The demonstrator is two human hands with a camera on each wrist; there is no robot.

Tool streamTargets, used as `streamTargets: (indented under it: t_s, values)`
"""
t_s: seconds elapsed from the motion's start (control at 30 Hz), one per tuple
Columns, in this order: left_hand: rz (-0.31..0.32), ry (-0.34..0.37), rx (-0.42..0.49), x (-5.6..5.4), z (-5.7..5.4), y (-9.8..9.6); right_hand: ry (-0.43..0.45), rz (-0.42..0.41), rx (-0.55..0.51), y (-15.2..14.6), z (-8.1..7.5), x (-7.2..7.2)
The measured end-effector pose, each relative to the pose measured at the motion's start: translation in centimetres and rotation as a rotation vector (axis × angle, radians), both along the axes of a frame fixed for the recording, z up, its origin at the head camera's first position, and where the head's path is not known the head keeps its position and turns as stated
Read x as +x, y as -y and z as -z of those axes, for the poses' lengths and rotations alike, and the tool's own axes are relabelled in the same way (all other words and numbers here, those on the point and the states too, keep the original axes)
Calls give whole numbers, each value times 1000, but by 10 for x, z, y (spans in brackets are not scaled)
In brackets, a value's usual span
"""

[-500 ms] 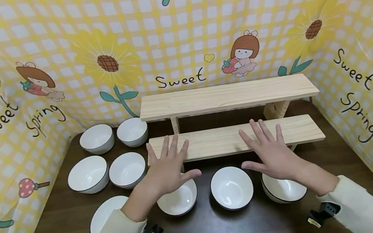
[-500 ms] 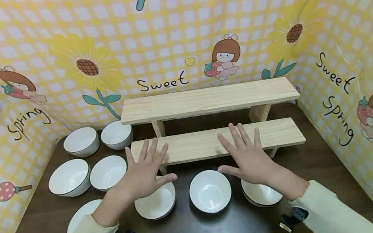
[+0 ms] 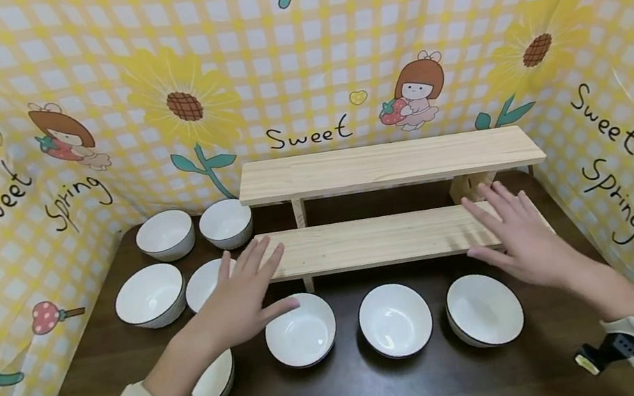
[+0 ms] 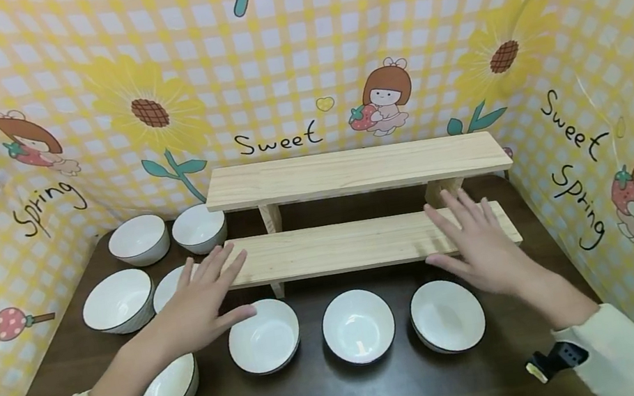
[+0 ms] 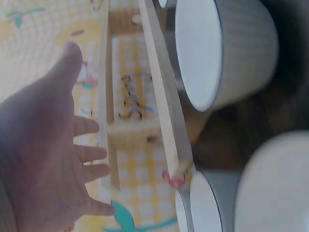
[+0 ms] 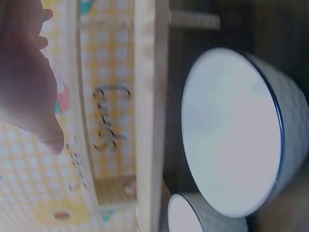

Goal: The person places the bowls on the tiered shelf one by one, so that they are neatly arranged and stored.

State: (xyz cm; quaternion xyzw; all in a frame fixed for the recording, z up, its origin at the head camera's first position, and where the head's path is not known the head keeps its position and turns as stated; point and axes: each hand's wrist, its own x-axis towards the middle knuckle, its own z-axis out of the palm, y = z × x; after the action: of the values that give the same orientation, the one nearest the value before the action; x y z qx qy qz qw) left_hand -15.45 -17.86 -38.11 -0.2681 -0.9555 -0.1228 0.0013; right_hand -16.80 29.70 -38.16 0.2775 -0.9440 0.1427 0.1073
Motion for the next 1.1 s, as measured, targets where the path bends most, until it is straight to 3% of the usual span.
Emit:
streamTargets:
  t_s: [0.17,0.37,0.57,0.73,0.83,1.1]
  values:
    - [-20,5,40,11,3,42,33,75,-68,-38,-9,-3]
    - [-93,60,176,33,12,89,226,192,-200,-75,-6,-10]
    - [-151,122,320,53,35,122,383,276,-329,-106,10,-20]
    - [-122,103,413,67,60,134,494,359,-365,-125,27,-28]
    - [-84,82,460,75,71,138,535,369,-382,-130,36,-33]
    - [-77,65,452,81,88,134,769,287,-684,-136,56,-49]
